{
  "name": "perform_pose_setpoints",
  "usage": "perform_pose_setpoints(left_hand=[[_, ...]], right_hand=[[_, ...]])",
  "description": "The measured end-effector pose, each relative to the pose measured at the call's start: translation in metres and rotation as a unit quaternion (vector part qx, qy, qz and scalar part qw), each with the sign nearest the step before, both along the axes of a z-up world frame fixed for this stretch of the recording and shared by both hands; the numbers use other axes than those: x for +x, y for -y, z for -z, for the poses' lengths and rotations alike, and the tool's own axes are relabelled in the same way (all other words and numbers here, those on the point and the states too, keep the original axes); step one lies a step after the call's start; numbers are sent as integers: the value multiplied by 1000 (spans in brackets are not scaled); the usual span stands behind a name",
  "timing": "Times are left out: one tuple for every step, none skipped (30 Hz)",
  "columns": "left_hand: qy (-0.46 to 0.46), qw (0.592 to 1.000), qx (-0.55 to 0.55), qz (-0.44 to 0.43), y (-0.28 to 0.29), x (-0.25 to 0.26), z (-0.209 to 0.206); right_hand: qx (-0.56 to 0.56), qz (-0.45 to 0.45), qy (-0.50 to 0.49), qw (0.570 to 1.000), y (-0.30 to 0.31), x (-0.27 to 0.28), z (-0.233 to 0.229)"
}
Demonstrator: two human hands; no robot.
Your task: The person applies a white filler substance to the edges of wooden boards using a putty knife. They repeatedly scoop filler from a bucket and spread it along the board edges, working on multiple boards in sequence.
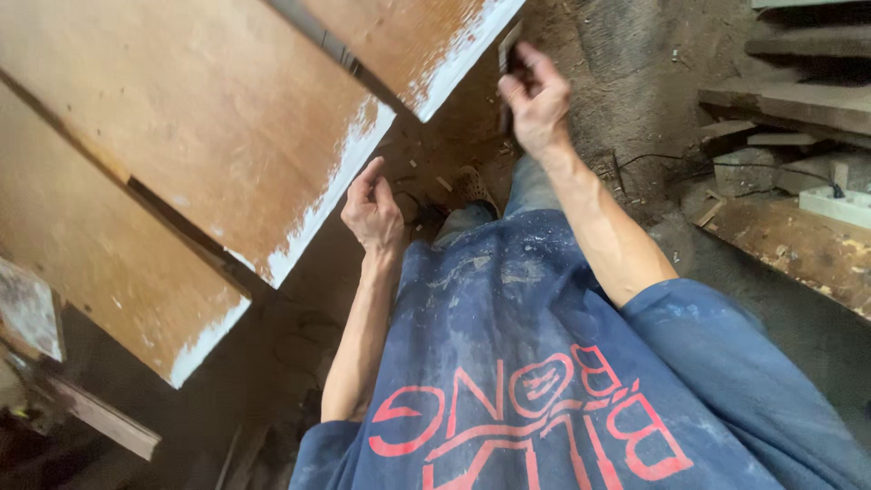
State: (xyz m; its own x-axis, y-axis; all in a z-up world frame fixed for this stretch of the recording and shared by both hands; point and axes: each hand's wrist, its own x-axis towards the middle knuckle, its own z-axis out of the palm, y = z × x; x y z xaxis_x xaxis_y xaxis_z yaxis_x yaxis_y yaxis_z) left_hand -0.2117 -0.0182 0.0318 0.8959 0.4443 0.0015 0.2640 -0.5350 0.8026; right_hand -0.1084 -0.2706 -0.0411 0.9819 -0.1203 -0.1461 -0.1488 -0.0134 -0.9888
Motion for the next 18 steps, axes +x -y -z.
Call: perform_pose_setpoints(left_hand=[[-2, 1000, -1, -9, -2, -3, 0], [-1, 1000, 3, -7, -5, -5, 0], [-1, 1000, 7, -2, -8, -9, 1], [-2, 1000, 11, 3, -11, -14, 1], [-3, 1000, 10, 8, -14, -16, 2], [-4, 1000, 8, 12, -17, -18, 3], [-3, 1000, 7, 17, -20, -21, 4], [2, 1000, 3, 20, -22, -23, 6], [5, 1000, -1, 22, -26, -28, 7], [8, 1000, -5, 25, -28, -32, 9], [8, 1000, 0, 28, -31, -34, 10], [7, 999, 6, 32, -34, -36, 11], [6, 999, 12, 36, -36, -38, 12], [-4, 1000, 7, 30, -38, -40, 13], [-14, 1000, 1, 24, -40, -43, 14], [-25, 1000, -4, 18, -42, -44, 14], [-24, 1000, -4, 17, -44, -45, 14], [-23, 1000, -5, 16, -46, -45, 13]], right_hand=[[-15, 20, 10, 1000, -1, 4, -2], [-8, 11, 25, 1000, -2, 8, -3], [-2, 4, 38, 999, -6, 8, -4], [5, -3, 50, 999, -10, 6, -5], [0, 4, 47, 999, -16, 4, -5], [-5, 12, 43, 999, -23, -1, -4], [-11, 19, 41, 999, -31, -6, -4], [-6, 15, 13, 1000, -37, -10, -4], [-2, 9, -17, 1000, -44, -18, -2], [3, 4, -47, 999, -51, -26, -1], [5, -8, -56, 998, -58, -32, 1], [7, -20, -65, 998, -66, -38, 3], [9, -31, -75, 997, -72, -45, 5], [-10, -39, -59, 997, -76, -51, 7], [-30, -46, -44, 998, -80, -58, 10], [-49, -53, -28, 997, -81, -63, 12], [-28, -43, -13, 999, -82, -65, 15], [-8, -34, 2, 999, -82, -67, 18]])
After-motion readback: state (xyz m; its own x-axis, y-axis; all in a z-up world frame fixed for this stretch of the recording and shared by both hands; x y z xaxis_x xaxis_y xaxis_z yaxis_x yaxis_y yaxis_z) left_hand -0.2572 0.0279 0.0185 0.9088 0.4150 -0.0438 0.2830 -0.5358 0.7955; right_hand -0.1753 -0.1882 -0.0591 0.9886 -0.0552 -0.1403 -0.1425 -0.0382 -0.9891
